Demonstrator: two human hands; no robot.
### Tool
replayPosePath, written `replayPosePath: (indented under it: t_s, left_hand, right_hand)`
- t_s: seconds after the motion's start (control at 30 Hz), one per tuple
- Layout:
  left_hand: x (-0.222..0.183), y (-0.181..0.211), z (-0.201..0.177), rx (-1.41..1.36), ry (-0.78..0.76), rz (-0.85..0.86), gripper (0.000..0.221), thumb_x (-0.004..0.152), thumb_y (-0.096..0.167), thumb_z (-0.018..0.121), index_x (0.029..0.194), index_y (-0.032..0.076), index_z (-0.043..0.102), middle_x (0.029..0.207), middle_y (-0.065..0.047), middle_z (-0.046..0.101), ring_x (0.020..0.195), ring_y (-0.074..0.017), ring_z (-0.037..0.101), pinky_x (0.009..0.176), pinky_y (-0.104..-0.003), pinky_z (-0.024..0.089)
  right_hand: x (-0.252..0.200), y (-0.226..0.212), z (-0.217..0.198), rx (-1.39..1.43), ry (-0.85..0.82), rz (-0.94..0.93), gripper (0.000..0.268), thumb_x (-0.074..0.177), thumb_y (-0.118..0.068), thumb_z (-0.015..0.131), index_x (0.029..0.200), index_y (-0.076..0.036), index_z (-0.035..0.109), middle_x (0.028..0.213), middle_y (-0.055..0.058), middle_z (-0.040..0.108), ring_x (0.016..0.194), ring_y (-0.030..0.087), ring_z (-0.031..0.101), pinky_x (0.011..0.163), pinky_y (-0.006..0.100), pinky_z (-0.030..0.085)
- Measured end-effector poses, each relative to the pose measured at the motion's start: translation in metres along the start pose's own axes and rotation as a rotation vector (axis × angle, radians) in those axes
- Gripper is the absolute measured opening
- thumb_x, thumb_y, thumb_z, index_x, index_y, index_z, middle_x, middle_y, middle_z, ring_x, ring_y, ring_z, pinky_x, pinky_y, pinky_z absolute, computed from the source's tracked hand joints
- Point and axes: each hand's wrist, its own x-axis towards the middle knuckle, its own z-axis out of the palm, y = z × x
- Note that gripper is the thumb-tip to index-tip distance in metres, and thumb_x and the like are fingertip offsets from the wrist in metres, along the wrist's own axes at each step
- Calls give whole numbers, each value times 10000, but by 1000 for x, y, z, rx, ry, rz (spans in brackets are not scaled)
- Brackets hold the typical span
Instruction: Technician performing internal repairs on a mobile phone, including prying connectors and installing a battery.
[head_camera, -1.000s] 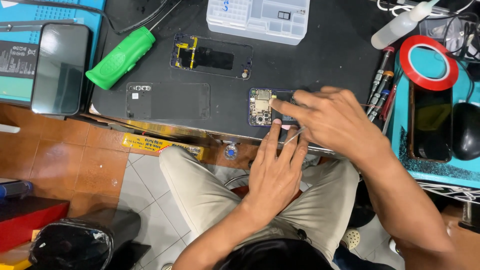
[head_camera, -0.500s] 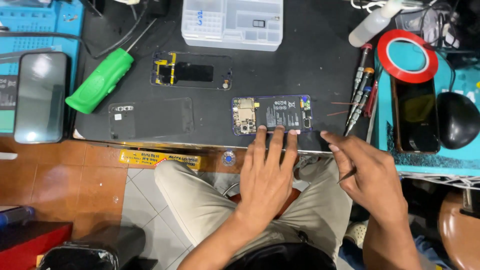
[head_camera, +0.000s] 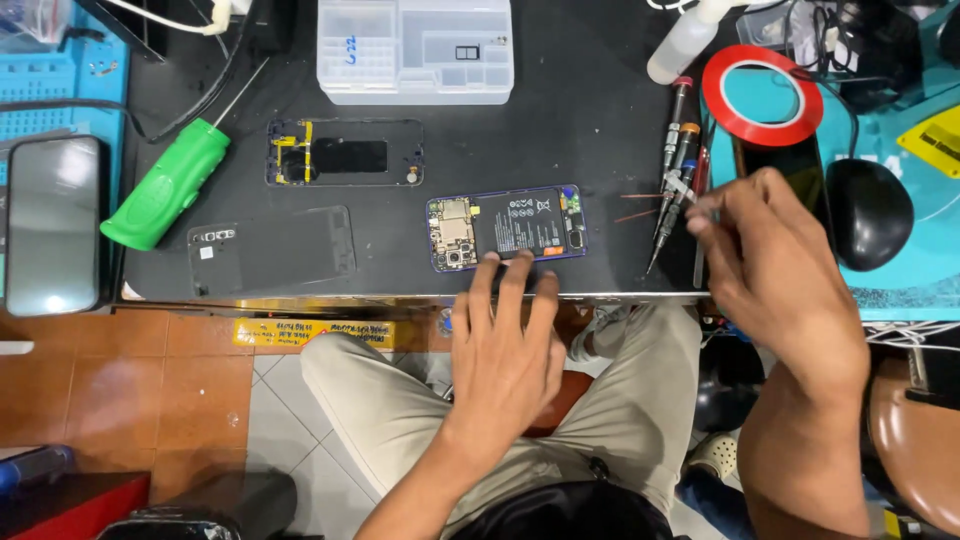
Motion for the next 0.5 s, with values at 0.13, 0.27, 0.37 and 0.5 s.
replayPosePath:
  t_s: [0.13, 0.27, 0.37, 0.5]
  left_hand:
    - [-23, 6, 9, -88, -6, -17, 513, 814, 209, 654, 1309, 104, 571, 1539, -167, 457, 1417, -432, 439, 967, -560, 436]
    - [-29, 6, 1, -156, 106, -14, 355, 923, 165, 598, 1259, 55, 618, 1398, -169, 577, 1311, -381, 562, 960, -492, 458]
    - [-21, -3, 3, -126, 100, -18, 393, 929, 167, 591, 1297, 32, 612, 1434, -174, 569, 1358, -361, 546, 993, -478, 446]
    - [-12, -8, 11, 24, 48, -18, 566, 776, 226, 680, 1316, 79, 595, 1521, -132, 523, 1430, -303, 492, 1069, -463, 404]
  right_hand:
    - [22, 18, 20, -115, 107, -13, 165, 1109, -62, 575, 1186, 44, 676, 944, 204, 514, 856, 422, 571, 722, 519, 440]
    - [26, -1, 23, -495, 251, -95, 391, 1017, -152, 736, 1369, 1, 665, 1151, 242, 599, 952, 473, 605, 670, 566, 487]
    - [18, -25, 37, -433, 245, -415, 285, 970, -89, 722, 1235, -99, 616, 1116, 150, 582, 908, 321, 543, 736, 459, 435]
    - [5, -48, 57, -319, 137, -668, 261, 1005, -77, 629, 1266, -72, 649, 1253, 115, 610, 1093, 316, 583, 952, 476, 427]
